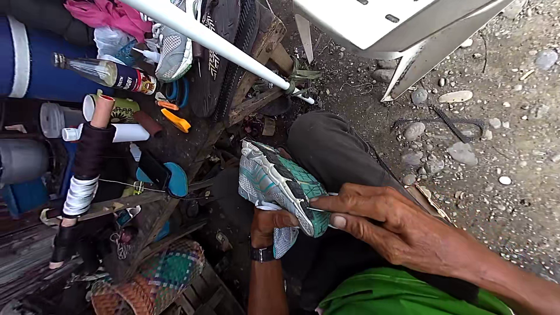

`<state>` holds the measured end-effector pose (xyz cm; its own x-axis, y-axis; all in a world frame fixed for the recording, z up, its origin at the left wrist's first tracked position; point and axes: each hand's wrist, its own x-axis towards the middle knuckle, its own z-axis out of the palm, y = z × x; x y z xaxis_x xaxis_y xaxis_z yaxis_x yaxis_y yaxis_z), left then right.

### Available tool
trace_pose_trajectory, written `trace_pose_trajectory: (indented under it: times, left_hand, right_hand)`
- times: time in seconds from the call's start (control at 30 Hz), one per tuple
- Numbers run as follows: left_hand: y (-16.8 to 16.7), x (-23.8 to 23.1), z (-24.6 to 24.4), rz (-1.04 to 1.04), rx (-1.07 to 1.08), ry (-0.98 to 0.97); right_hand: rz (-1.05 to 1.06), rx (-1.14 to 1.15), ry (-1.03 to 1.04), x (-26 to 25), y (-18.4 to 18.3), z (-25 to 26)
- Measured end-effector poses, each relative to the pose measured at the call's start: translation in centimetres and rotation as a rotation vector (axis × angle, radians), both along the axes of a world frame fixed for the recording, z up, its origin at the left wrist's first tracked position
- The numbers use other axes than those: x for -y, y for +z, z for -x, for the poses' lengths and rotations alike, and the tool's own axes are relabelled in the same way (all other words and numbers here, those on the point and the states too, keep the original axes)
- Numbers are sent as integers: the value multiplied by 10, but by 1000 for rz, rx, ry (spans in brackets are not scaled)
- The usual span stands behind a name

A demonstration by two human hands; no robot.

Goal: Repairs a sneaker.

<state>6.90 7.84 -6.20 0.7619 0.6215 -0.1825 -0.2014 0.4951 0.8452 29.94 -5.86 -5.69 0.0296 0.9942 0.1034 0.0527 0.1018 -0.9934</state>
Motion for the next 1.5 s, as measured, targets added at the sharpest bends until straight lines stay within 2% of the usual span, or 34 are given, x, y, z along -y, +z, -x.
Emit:
trace_pose_trajectory:
  times: [0.6, 0.83, 0.97, 1.13, 1.33, 1.5]
  left_hand:
    - [2, 5, -6, 20, -9, 46]
    - [1, 6, -8, -7, -10, 74]
    - [3, 4, -11, -88, -41, 56]
    - [5, 6, -16, -86, -60, 63]
    - [7, 6, -25, -177, -65, -8]
    - [8, 4, -29, -200, -120, 18]
  right_hand:
    - [45, 94, 44, -5, 10, -11]
    - [-1, 368, 169, -15, 27, -30]
    - [-78, 450, 166, -16, 30, -37]
    - [-92, 596, 182, -16, 36, -44]
    - [-47, 448, 279, -25, 32, -57]
    - [-8, 360, 361, -38, 34, -65]
